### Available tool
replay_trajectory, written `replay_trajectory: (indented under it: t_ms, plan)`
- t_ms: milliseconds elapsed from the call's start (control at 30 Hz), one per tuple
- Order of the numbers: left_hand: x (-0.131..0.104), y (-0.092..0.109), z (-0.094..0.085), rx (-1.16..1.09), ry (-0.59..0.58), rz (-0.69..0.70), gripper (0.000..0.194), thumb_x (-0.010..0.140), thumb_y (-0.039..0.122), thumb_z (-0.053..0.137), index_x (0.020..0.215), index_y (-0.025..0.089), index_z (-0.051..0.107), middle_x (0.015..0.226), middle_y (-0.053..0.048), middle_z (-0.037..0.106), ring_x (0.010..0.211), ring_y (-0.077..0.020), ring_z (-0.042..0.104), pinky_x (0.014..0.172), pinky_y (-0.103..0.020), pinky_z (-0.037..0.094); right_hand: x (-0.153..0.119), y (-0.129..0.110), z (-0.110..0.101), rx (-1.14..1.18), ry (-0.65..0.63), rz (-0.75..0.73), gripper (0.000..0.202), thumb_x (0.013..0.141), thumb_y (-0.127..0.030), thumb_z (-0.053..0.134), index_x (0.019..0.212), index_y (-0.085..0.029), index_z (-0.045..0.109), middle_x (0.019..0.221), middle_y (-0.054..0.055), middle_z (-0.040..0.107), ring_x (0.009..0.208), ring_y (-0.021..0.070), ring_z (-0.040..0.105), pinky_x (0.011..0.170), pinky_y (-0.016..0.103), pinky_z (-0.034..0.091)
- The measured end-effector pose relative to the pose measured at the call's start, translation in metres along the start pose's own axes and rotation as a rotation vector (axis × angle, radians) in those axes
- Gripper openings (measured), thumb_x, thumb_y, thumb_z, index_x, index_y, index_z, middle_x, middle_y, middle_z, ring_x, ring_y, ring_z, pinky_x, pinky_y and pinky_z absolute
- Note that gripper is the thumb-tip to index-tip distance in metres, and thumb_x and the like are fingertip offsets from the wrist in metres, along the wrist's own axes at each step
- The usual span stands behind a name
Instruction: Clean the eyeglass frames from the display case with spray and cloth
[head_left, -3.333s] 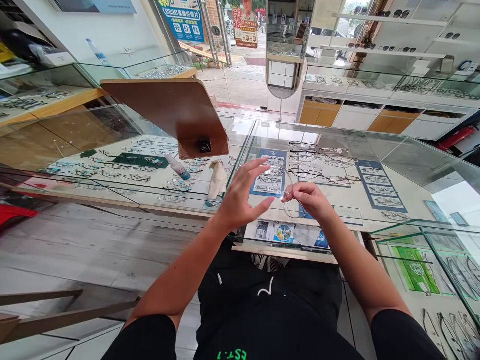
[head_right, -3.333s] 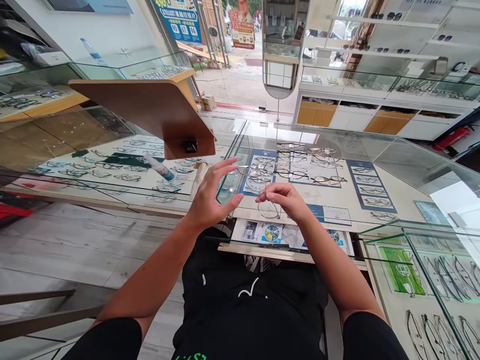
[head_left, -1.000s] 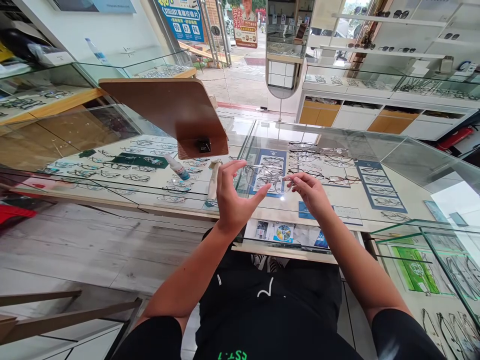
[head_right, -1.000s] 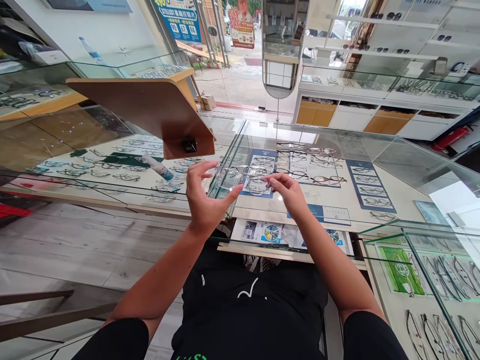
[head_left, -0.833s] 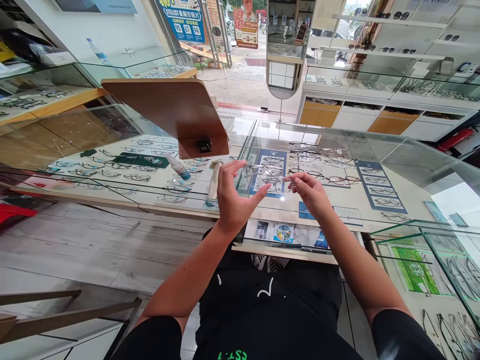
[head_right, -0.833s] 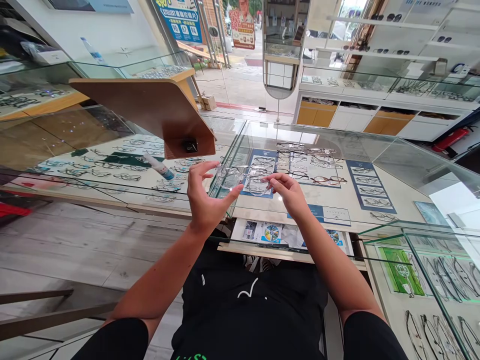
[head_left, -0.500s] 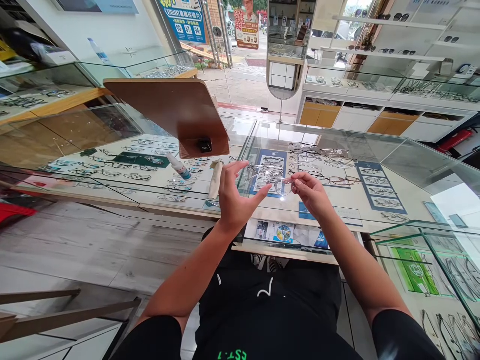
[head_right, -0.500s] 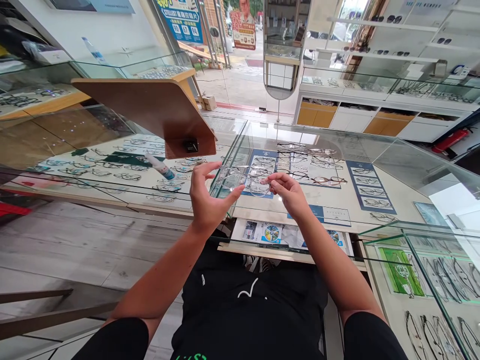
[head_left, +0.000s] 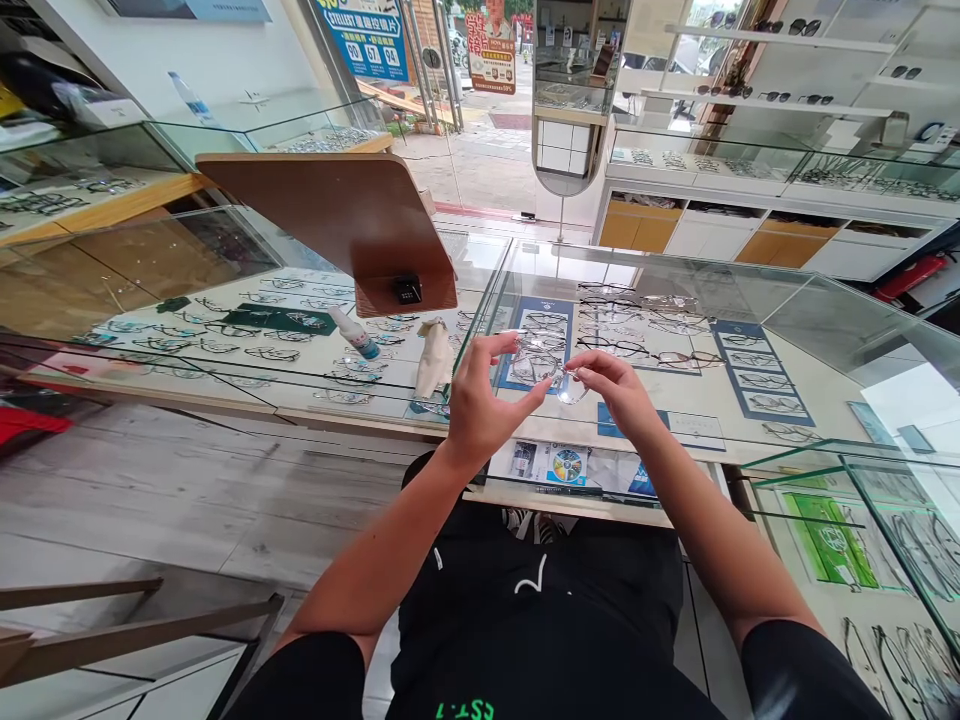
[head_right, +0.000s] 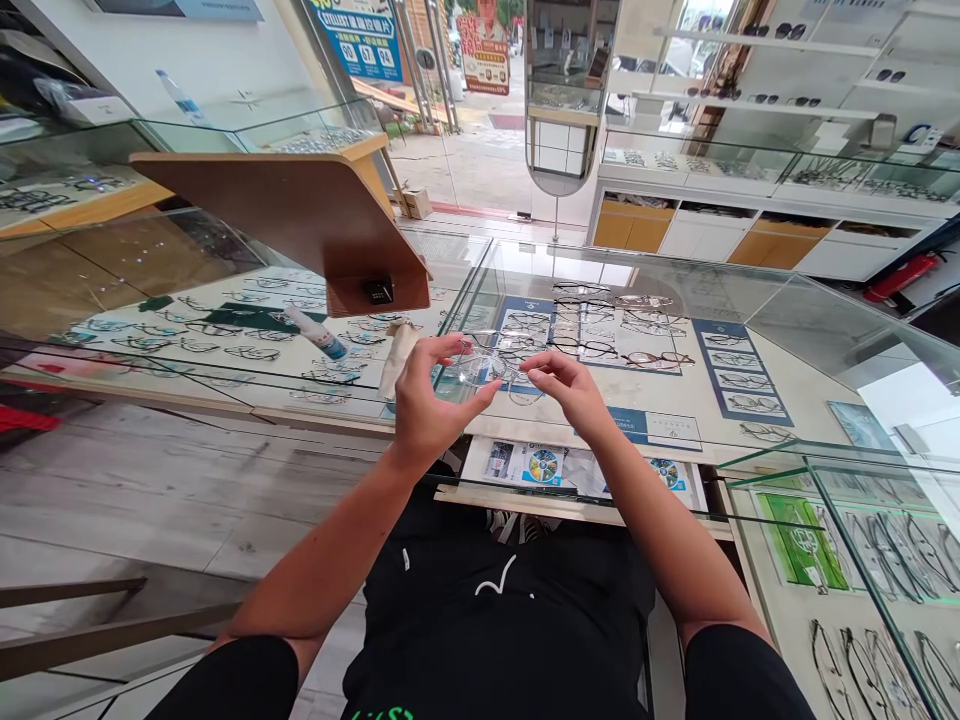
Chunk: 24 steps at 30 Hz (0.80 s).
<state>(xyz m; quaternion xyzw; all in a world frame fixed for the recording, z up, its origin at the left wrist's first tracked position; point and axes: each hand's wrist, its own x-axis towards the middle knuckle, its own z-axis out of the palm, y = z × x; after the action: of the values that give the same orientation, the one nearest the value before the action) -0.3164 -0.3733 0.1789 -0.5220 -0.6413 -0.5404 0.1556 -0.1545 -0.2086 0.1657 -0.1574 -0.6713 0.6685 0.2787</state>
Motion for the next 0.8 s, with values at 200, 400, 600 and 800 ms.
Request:
replay_trajectory:
  t_ms: [200,400,600,800]
  plan:
    - [0.0,0.0026,0.0018,-0.025,-0.065,-0.034,0.068,0.082,0.028,0.093,0.14,0.024,0.059,0.12,-0.008,0.077,0.111,-0.0269,0.079,0.095,-0.045,0.067,-0.0007,-0.002,0.0014,-0.048,-0.061,-0.018,0.027,0.089,-0.053,0.085,0.099,-0.028,0.083,0.101,0.004,0.072,0.093,0.0211,0.063,0.084,0.036,0.051]
    - [-0.0009,0.0037,0.0032,-0.057,-0.102,-0.056,0.066,0.083,0.026,0.092,0.141,0.024,0.06,0.121,-0.008,0.079,0.111,-0.0256,0.08,0.1,-0.046,0.067,0.0017,0.0041,-0.0006,-0.063,-0.097,-0.06,0.026,0.089,-0.053,0.087,0.096,-0.029,0.081,0.108,0.004,0.075,0.104,0.0235,0.067,0.087,0.037,0.051]
    - [-0.0028,0.0043,0.0048,-0.101,-0.136,-0.07,0.068,0.083,0.024,0.091,0.142,0.025,0.059,0.122,-0.008,0.079,0.112,-0.0251,0.079,0.102,-0.045,0.068,0.0007,0.0022,0.0005,-0.052,-0.117,-0.061,0.026,0.088,-0.053,0.087,0.092,-0.028,0.081,0.109,0.005,0.076,0.105,0.0242,0.068,0.089,0.038,0.052]
    - [-0.0026,0.0066,0.005,-0.179,-0.169,-0.082,0.068,0.081,0.024,0.091,0.141,0.025,0.059,0.121,-0.007,0.079,0.114,-0.0242,0.079,0.102,-0.043,0.068,-0.0013,-0.0015,0.0024,0.012,-0.189,-0.037,0.028,0.088,-0.056,0.088,0.091,-0.028,0.082,0.107,0.006,0.079,0.104,0.0259,0.071,0.097,0.044,0.056]
